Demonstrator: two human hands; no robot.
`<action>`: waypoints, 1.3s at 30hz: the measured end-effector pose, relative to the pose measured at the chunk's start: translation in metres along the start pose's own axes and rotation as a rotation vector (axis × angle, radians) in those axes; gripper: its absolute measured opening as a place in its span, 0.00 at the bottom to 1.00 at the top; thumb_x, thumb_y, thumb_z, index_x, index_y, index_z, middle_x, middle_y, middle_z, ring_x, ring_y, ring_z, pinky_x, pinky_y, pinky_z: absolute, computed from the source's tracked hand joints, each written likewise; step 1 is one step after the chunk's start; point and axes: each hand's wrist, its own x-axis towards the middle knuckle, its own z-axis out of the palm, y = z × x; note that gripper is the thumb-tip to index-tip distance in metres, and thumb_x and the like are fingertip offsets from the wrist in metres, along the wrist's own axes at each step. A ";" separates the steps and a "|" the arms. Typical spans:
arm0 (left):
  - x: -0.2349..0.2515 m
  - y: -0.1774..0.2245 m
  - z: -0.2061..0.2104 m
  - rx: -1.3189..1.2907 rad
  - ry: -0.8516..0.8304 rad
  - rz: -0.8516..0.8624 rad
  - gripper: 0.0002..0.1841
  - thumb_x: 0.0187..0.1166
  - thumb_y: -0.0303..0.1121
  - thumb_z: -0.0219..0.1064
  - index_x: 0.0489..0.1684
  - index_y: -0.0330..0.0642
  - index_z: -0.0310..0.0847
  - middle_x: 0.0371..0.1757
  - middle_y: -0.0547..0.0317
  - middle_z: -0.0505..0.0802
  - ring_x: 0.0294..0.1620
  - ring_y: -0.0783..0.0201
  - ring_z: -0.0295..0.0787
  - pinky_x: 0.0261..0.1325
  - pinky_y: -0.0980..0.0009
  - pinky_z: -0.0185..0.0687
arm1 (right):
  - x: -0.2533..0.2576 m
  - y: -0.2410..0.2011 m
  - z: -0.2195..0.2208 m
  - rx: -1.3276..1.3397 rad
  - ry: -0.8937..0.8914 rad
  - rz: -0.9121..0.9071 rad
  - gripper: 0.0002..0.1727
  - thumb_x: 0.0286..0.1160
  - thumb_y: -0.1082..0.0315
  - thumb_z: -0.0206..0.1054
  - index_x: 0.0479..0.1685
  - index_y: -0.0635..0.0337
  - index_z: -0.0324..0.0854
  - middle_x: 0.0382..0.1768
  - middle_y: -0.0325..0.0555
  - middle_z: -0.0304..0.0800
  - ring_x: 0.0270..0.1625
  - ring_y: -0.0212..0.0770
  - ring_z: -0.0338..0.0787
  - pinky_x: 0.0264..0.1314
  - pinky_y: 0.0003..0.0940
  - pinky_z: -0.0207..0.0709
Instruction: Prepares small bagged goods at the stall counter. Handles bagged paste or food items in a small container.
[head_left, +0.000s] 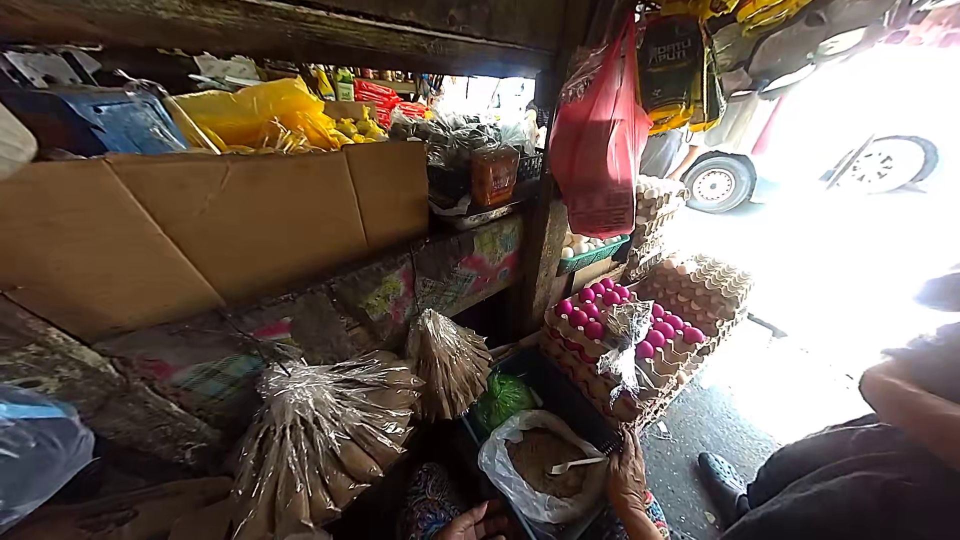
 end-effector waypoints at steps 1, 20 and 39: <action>0.000 0.000 0.000 0.000 -0.005 0.003 0.23 0.96 0.45 0.41 0.78 0.45 0.71 0.61 0.51 0.91 0.54 0.56 0.92 0.59 0.57 0.86 | 0.000 0.000 0.000 0.001 0.001 0.002 0.28 0.82 0.79 0.51 0.83 0.75 0.66 0.87 0.72 0.61 0.89 0.67 0.62 0.92 0.57 0.53; -0.024 -0.010 0.001 -0.013 -0.025 0.102 0.21 0.96 0.44 0.42 0.75 0.47 0.73 0.54 0.56 0.93 0.48 0.59 0.93 0.55 0.60 0.88 | -0.002 -0.008 -0.007 -0.087 -0.075 0.038 0.28 0.86 0.77 0.51 0.86 0.71 0.62 0.89 0.68 0.57 0.91 0.65 0.60 0.91 0.59 0.53; -0.021 -0.010 -0.009 0.012 0.036 0.107 0.20 0.96 0.40 0.43 0.77 0.43 0.69 0.59 0.50 0.90 0.51 0.55 0.92 0.56 0.57 0.87 | -0.003 -0.011 -0.013 -0.171 -0.147 0.107 0.30 0.87 0.75 0.50 0.90 0.66 0.59 0.92 0.62 0.54 0.92 0.62 0.58 0.91 0.58 0.55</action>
